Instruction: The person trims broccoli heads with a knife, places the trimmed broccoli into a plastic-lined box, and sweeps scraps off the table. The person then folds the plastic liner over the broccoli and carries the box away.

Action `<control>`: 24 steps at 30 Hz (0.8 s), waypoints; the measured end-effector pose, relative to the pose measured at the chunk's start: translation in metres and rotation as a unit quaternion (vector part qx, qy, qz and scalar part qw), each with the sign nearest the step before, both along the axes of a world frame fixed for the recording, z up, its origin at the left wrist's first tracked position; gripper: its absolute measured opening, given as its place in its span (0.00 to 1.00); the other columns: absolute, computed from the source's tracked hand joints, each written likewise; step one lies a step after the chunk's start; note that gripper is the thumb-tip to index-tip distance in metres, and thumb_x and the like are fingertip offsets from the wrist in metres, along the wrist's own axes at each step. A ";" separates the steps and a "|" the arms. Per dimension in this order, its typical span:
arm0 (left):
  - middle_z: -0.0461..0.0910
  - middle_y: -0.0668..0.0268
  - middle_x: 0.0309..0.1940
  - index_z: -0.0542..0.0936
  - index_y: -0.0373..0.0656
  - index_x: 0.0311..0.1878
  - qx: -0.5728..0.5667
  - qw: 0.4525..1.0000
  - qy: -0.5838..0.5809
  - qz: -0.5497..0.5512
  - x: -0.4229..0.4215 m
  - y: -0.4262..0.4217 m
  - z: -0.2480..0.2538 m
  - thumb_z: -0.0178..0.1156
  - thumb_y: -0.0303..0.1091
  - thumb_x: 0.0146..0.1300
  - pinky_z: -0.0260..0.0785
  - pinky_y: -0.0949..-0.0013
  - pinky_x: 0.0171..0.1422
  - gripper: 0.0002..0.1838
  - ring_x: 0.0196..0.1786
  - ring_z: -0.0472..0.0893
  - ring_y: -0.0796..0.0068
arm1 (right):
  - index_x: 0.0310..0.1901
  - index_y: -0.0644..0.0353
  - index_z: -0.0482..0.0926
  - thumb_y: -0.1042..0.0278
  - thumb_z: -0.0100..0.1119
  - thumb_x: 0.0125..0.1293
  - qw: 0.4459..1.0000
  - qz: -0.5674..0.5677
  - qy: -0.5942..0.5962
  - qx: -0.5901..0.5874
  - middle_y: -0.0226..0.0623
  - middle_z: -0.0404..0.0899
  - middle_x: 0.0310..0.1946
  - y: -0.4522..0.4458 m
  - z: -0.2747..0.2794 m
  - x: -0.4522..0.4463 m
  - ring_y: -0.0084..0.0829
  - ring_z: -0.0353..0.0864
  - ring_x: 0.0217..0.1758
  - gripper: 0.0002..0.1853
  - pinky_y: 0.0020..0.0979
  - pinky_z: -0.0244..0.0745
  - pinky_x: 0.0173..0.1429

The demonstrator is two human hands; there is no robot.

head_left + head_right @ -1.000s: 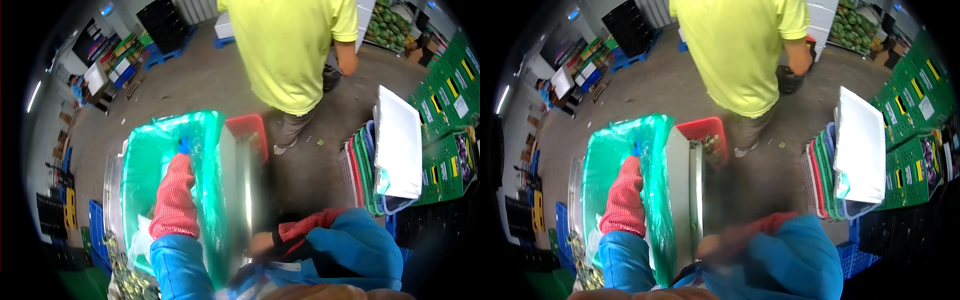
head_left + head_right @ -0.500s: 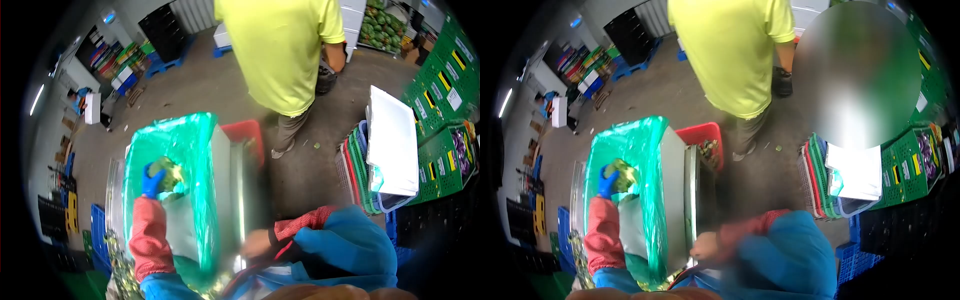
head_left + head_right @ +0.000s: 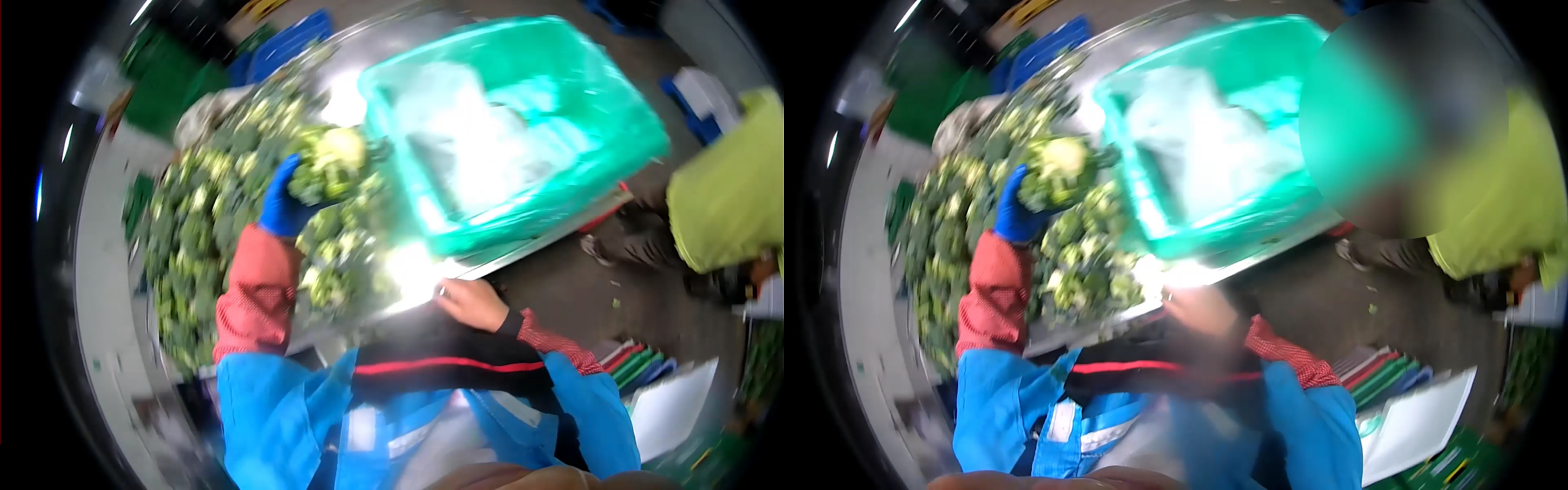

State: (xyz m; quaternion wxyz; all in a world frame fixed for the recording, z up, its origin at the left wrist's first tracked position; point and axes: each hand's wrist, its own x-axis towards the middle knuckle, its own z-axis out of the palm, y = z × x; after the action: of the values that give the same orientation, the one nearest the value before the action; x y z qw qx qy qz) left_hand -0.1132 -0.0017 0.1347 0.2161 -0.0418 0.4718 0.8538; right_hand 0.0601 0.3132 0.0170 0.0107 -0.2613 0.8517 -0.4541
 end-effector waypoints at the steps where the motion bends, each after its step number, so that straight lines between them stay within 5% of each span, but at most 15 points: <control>1: 0.72 0.59 0.64 0.69 0.49 0.68 -0.040 0.996 -0.041 0.066 0.020 -0.002 -0.005 0.58 0.53 0.64 0.65 0.42 0.67 0.32 0.65 0.73 0.56 | 0.41 0.59 0.76 0.63 0.58 0.65 0.998 0.000 -0.055 -0.011 0.46 0.79 0.30 -0.013 0.001 -0.004 0.48 0.80 0.32 0.09 0.43 0.73 0.36; 5: 0.75 0.62 0.61 0.69 0.50 0.67 -0.008 0.993 -0.101 0.067 0.055 -0.019 -0.071 0.60 0.52 0.64 0.69 0.44 0.64 0.31 0.62 0.76 0.58 | 0.49 0.62 0.75 0.68 0.57 0.66 0.988 -0.058 -0.138 -0.025 0.51 0.79 0.33 -0.052 -0.012 -0.027 0.50 0.80 0.34 0.12 0.40 0.73 0.38; 6: 0.79 0.63 0.51 0.73 0.49 0.61 -0.004 0.989 -0.113 0.093 0.062 -0.017 -0.084 0.63 0.47 0.62 0.77 0.52 0.52 0.26 0.51 0.81 0.63 | 0.51 0.63 0.74 0.67 0.57 0.67 0.992 -0.082 -0.088 -0.044 0.53 0.80 0.34 -0.060 -0.012 -0.032 0.52 0.80 0.35 0.14 0.41 0.73 0.39; 8: 0.78 0.62 0.49 0.72 0.48 0.61 -0.004 0.990 -0.086 0.113 0.070 -0.009 -0.102 0.64 0.45 0.61 0.78 0.53 0.52 0.26 0.50 0.81 0.64 | 0.54 0.63 0.74 0.66 0.56 0.67 0.994 -0.083 -0.072 -0.021 0.54 0.80 0.34 -0.072 -0.018 -0.045 0.53 0.80 0.36 0.16 0.42 0.74 0.40; 10: 0.73 0.56 0.54 0.66 0.47 0.65 -0.070 0.975 -0.103 0.186 0.076 -0.007 -0.118 0.64 0.44 0.61 0.77 0.49 0.53 0.31 0.53 0.79 0.56 | 0.52 0.62 0.70 0.65 0.55 0.68 0.997 -0.059 -0.043 0.041 0.55 0.80 0.36 -0.086 -0.015 -0.056 0.54 0.79 0.37 0.15 0.46 0.73 0.38; 13: 0.68 0.54 0.59 0.60 0.52 0.68 0.046 0.981 -0.134 0.132 0.083 0.002 -0.113 0.63 0.49 0.60 0.74 0.44 0.54 0.35 0.54 0.77 0.49 | 0.46 0.61 0.65 0.65 0.53 0.69 0.987 -0.023 -0.088 0.129 0.53 0.79 0.32 -0.102 -0.002 -0.068 0.56 0.79 0.34 0.11 0.51 0.71 0.33; 17: 0.71 0.57 0.59 0.50 0.54 0.72 -0.020 0.960 -0.147 0.235 0.089 0.024 -0.091 0.68 0.42 0.60 0.74 0.35 0.52 0.44 0.57 0.78 0.55 | 0.50 0.63 0.62 0.70 0.44 0.70 0.984 -0.014 -0.070 0.165 0.55 0.77 0.37 -0.119 -0.006 -0.077 0.56 0.79 0.38 0.11 0.52 0.72 0.37; 20: 0.70 0.56 0.59 0.52 0.54 0.71 -0.063 0.928 -0.175 0.322 0.083 0.033 -0.105 0.68 0.42 0.60 0.75 0.38 0.51 0.43 0.55 0.77 0.55 | 0.51 0.64 0.62 0.71 0.43 0.70 0.970 -0.012 -0.099 0.224 0.54 0.77 0.38 -0.120 0.000 -0.081 0.55 0.79 0.40 0.11 0.48 0.73 0.39; 24: 0.67 0.55 0.60 0.52 0.53 0.71 -0.144 0.916 -0.093 0.363 0.075 0.031 -0.162 0.71 0.34 0.56 0.76 0.48 0.51 0.45 0.54 0.75 0.56 | 0.44 0.66 0.71 0.66 0.47 0.69 0.987 -0.151 -0.045 0.035 0.52 0.77 0.35 -0.128 -0.027 -0.088 0.45 0.78 0.41 0.11 0.44 0.72 0.45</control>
State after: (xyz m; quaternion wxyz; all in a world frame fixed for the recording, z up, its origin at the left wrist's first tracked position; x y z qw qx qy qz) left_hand -0.0378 0.0294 -0.0273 -0.0746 -0.3200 0.5201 0.7884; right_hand -0.0283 0.1849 -0.0101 -0.0105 -0.1087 0.8952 -0.4320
